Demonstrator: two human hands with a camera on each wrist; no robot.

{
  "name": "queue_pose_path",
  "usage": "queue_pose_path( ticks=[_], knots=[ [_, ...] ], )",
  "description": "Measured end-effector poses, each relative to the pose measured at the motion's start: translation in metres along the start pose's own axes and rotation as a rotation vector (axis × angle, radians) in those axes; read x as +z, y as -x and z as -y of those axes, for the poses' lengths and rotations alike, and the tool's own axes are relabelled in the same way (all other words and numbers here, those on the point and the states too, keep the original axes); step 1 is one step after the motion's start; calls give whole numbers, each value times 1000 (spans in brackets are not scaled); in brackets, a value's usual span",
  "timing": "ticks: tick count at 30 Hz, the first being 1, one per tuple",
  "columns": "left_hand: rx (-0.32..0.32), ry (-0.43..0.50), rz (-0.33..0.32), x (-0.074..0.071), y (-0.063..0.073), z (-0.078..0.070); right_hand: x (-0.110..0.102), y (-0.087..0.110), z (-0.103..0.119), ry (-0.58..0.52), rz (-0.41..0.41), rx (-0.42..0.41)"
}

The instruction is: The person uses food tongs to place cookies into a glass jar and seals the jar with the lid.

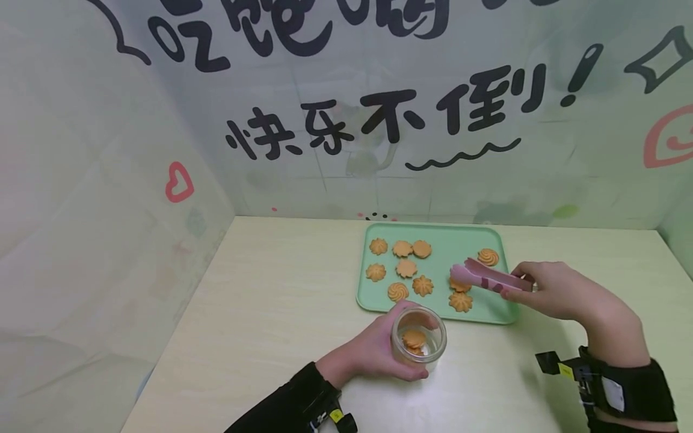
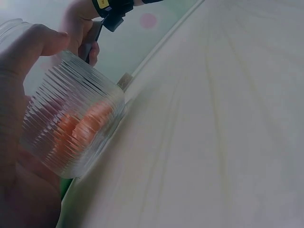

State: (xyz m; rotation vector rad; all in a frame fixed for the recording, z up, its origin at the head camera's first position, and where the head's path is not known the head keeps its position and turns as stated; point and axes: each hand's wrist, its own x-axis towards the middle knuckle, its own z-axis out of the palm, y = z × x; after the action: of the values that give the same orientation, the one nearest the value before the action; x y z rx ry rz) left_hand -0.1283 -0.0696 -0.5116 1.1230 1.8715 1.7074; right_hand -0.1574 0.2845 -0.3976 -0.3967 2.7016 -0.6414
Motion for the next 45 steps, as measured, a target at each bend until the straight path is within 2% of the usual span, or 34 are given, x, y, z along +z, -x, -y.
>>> queue_pose_path(
  ticks=[7,14,19,29,45],
  knots=[
    [16,-11,2,1,-1,-1,1,-2,-4,0,17,-9],
    [17,-7,0,1,-2,-1,3,-5,-10,-99,75,25],
    [13,-3,1,0,-2,-1,6,-9,-15,-129,80,-2],
    [10,-20,-3,-1,-1,-3,11,-14,-20,-89,63,-72],
    [9,-23,-2,0,0,-1,15,-15,-24,-74,51,-77]
  ],
)
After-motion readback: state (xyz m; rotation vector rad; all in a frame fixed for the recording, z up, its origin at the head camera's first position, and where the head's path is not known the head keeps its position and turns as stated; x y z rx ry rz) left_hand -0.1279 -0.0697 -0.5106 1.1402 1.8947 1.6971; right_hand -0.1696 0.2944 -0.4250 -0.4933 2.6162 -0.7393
